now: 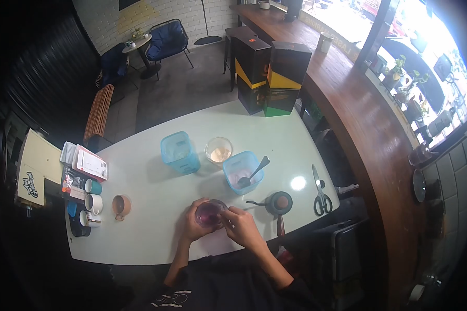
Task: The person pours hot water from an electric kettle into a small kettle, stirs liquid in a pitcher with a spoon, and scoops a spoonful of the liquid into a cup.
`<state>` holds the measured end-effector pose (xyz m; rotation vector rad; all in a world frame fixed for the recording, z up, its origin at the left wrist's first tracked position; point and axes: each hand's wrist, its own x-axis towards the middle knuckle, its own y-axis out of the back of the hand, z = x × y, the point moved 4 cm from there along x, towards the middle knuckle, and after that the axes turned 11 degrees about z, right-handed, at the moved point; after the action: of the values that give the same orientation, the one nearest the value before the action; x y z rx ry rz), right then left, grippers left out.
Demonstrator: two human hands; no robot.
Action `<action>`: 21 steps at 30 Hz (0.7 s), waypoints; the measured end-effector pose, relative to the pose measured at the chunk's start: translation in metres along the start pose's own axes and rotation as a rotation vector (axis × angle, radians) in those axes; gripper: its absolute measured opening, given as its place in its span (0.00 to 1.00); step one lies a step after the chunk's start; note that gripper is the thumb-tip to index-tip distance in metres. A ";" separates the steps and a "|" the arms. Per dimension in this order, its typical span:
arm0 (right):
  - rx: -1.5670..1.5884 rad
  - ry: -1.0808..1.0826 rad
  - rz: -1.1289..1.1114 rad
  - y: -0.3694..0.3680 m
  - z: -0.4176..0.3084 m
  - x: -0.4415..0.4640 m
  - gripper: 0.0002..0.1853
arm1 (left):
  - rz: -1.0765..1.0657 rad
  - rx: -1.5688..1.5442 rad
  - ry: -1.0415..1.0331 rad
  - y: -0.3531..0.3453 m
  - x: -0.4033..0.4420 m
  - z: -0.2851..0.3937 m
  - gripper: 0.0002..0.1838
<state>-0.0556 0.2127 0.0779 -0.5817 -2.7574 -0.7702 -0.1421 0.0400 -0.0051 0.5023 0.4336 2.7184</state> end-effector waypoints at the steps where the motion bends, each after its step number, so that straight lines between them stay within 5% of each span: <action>1: 0.003 -0.009 -0.015 0.000 0.001 0.000 0.04 | -0.010 0.040 -0.032 0.001 0.000 0.001 0.50; 21: 0.029 0.022 -0.004 -0.003 0.009 0.004 0.06 | -0.025 -0.108 0.117 0.000 -0.002 -0.005 0.46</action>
<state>-0.0617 0.2160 0.0704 -0.5590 -2.7458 -0.7322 -0.1423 0.0379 -0.0095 0.3077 0.3184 2.7387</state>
